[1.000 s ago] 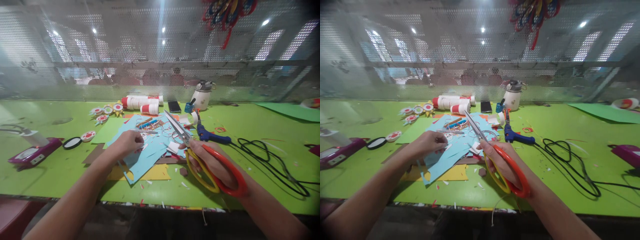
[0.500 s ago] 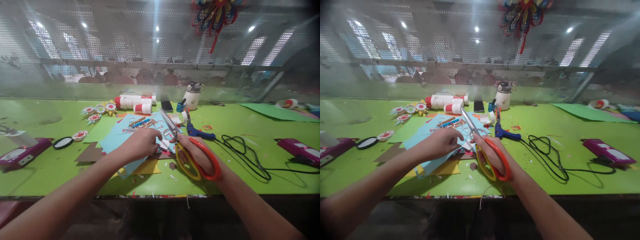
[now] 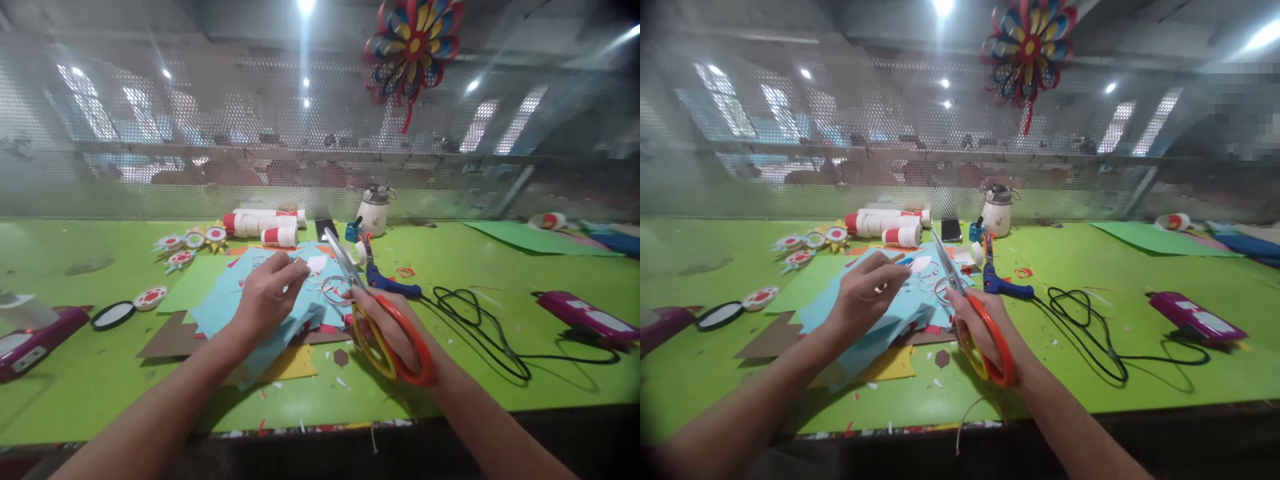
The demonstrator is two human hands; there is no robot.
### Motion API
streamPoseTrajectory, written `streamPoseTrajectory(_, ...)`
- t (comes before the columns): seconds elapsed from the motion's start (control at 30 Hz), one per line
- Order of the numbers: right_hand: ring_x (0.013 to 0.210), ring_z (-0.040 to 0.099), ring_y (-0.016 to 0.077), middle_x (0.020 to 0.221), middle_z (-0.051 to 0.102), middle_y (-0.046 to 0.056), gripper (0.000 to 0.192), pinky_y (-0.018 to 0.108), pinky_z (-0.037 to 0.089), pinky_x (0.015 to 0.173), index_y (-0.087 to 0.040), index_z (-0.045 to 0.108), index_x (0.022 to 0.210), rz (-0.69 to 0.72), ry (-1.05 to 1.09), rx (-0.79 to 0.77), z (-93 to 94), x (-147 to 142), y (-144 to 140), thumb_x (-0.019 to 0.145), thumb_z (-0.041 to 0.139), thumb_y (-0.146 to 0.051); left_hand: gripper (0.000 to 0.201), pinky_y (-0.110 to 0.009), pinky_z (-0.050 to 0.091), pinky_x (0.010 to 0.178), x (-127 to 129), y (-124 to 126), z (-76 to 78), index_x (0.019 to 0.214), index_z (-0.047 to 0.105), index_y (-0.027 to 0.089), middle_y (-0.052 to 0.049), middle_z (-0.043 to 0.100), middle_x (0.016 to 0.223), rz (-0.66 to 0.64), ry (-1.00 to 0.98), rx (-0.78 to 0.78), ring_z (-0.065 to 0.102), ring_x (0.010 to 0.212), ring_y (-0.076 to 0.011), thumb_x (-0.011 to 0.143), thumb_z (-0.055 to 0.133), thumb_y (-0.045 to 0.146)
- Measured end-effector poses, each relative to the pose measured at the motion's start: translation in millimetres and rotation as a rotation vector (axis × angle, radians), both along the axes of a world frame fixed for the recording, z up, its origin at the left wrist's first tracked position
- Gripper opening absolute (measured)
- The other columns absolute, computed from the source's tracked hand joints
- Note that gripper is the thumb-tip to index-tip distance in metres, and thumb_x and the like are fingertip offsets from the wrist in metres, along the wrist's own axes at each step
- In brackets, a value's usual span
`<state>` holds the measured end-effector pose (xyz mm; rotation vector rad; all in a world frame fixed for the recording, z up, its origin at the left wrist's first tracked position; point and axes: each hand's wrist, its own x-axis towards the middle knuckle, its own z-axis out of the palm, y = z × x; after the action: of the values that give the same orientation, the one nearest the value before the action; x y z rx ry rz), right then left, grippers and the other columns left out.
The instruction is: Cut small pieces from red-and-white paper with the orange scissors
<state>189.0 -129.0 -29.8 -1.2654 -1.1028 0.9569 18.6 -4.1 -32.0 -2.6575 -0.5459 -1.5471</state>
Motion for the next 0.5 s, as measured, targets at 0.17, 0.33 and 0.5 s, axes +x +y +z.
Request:
streamPoseTrajectory(0.17, 0.056, 0.053, 0.0121, 0.066, 0.051, -0.004, 0.024, 0.023, 0.045, 0.047, -0.021, 0.053, 0.101, -0.002, 0.040, 0.037, 13.4, 0.9, 5.2, 0.081, 0.062, -0.030, 0.031, -0.024, 0.041, 0.057, -13.7, 2.3, -0.1, 0.102, 0.061, 0.023, -0.002, 0.058, 0.076, -0.030, -0.066, 0.246, 0.050, 0.064, -0.0112, 0.076, 0.057, 0.005)
streamPoseTrajectory(0.33, 0.064, 0.055, 0.0143, 0.072, 0.055, 0.000, 0.026, 0.028, 0.050, 0.057, -0.018, 0.057, 0.095, 0.064, 0.068, 0.059, 31.2, -9.8, 14.3, 0.085, 0.055, -0.042, 0.039, -0.027, 0.041, 0.057, -16.4, -6.6, -3.1, 0.110, 0.059, 0.020, -0.006, 0.063, 0.081, -0.121, 0.076, 0.268, 0.053, 0.068, -0.0142, 0.076, 0.055, 0.002)
streamPoseTrajectory(0.5, 0.060, 0.055, 0.0146, 0.066, 0.056, -0.002, 0.018, 0.025, 0.046, 0.049, -0.020, 0.058, 0.095, 0.024, 0.027, 0.089, 29.0, -16.0, 23.1, 0.080, 0.063, -0.029, 0.030, -0.028, 0.042, 0.060, -8.3, -11.7, -6.4, 0.101, 0.064, 0.022, -0.006, 0.065, 0.082, -0.189, 0.037, 0.003, 0.057, 0.070, -0.0149, 0.079, 0.052, 0.005)
